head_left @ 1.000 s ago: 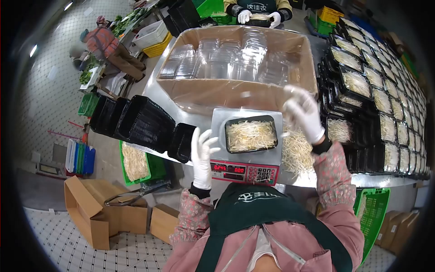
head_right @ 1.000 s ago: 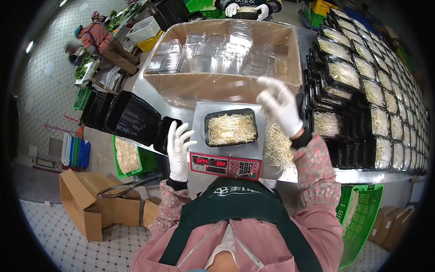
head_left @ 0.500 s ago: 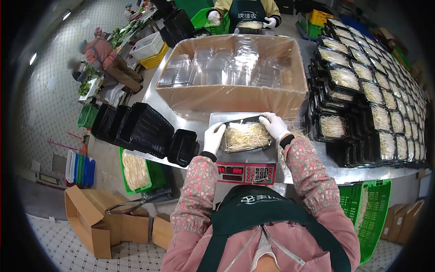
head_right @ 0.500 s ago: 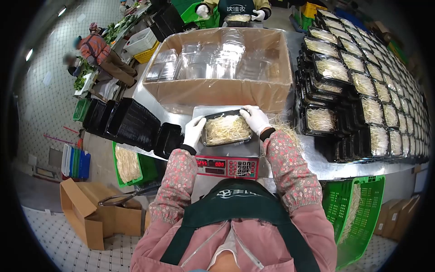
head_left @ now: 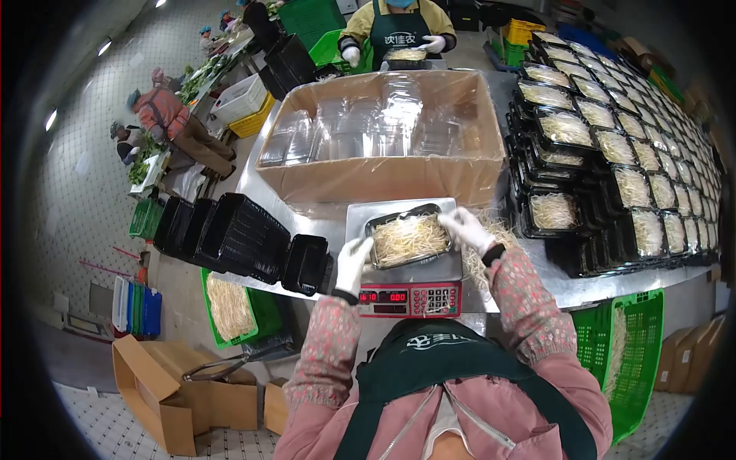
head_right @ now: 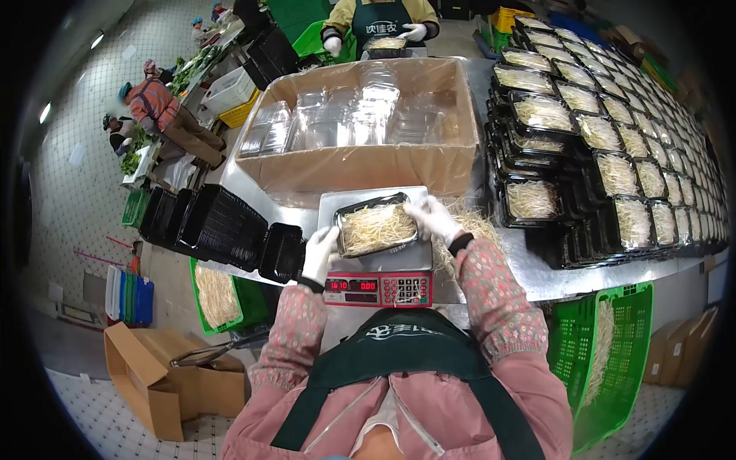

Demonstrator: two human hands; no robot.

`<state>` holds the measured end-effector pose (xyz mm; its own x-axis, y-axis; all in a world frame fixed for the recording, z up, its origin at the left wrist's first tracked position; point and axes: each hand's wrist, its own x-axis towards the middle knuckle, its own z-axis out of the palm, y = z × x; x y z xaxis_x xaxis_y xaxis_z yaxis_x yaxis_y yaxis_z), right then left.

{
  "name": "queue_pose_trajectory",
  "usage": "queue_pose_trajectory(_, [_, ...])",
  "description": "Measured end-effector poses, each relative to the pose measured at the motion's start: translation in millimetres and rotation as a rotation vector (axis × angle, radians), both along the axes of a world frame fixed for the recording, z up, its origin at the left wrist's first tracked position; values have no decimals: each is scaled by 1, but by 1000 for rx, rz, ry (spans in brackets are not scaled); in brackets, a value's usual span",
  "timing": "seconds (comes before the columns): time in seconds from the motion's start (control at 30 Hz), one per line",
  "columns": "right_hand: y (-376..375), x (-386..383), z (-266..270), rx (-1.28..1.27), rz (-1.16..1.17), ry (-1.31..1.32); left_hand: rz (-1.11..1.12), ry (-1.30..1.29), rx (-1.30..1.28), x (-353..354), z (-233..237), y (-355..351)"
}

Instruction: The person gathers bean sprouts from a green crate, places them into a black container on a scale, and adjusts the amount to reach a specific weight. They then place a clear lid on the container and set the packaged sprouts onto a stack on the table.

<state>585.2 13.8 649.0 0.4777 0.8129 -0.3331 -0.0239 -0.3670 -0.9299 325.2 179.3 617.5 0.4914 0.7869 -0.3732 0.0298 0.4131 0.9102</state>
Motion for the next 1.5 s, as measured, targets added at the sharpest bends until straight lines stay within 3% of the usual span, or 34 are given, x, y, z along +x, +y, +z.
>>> queue_pose_trajectory(0.03, [-15, -7, 12, -141, 65, 53, -28, 80, -5, -11, -2, -8])
queue_pose_trajectory(0.1, [-32, -23, -14, 80, 42, 393, -73, -151, -190, -20, -3, -37])
queue_pose_trajectory(0.13, [-35, -30, -17, 163, -58, 505, 23, -249, -253, -14, 2, -51])
queue_pose_trajectory(0.27, [-47, -49, -10, 275, -274, 539, 32, -354, -190, -7, -3, -56])
queue_pose_trajectory(0.4, [-81, -42, 8, 144, -50, 391, -167, -289, -78, -2, 46, -50])
queue_pose_trajectory(0.43, [-93, -35, 22, 104, 25, 252, -234, -256, -42, 0, 51, -46])
queue_pose_trajectory(0.5, [-105, -20, 19, 283, -52, -232, -385, -314, -43, 12, 65, -44])
queue_pose_trajectory(0.63, [-124, -2, 33, 289, 82, -84, -595, -202, -37, 50, 69, -78])
queue_pose_trajectory(0.7, [-140, 10, 30, 439, -219, 97, -544, -316, -4, 69, 75, -92])
queue_pose_trajectory(0.77, [-159, 32, 31, 522, -583, -121, -518, -325, 0, 78, 100, -102])
queue_pose_trajectory(0.83, [-174, 78, -8, 695, -975, -135, -529, -306, 6, 77, 103, -102])
queue_pose_trajectory(0.9, [-186, 101, -5, 730, -1181, 109, -591, -256, 13, 72, 92, -91])
queue_pose_trajectory(0.97, [-183, 138, -40, 593, -1385, 120, -580, -249, 9, 72, 83, -87])
queue_pose_trajectory(1.1, [-173, 147, -29, 602, -1466, 220, -442, -233, 151, 64, 81, -75])
queue_pose_trajectory(1.23, [-195, 138, -38, 572, -1255, 339, -114, -33, 535, 19, 53, -23])
queue_pose_trajectory(1.3, [-205, 118, -45, 601, -1255, 327, 105, 233, 802, -17, 37, 6])
queue_pose_trajectory(1.33, [-213, 111, -54, 586, -1268, 339, 171, 487, 1131, -42, 19, 26])
queue_pose_trajectory(1.43, [-226, 90, -79, 496, -1328, 361, 107, 894, 1181, -107, -30, 61])
queue_pose_trajectory(1.5, [-223, 79, -97, 518, -1232, 379, -133, 1027, 989, -135, -58, 72])
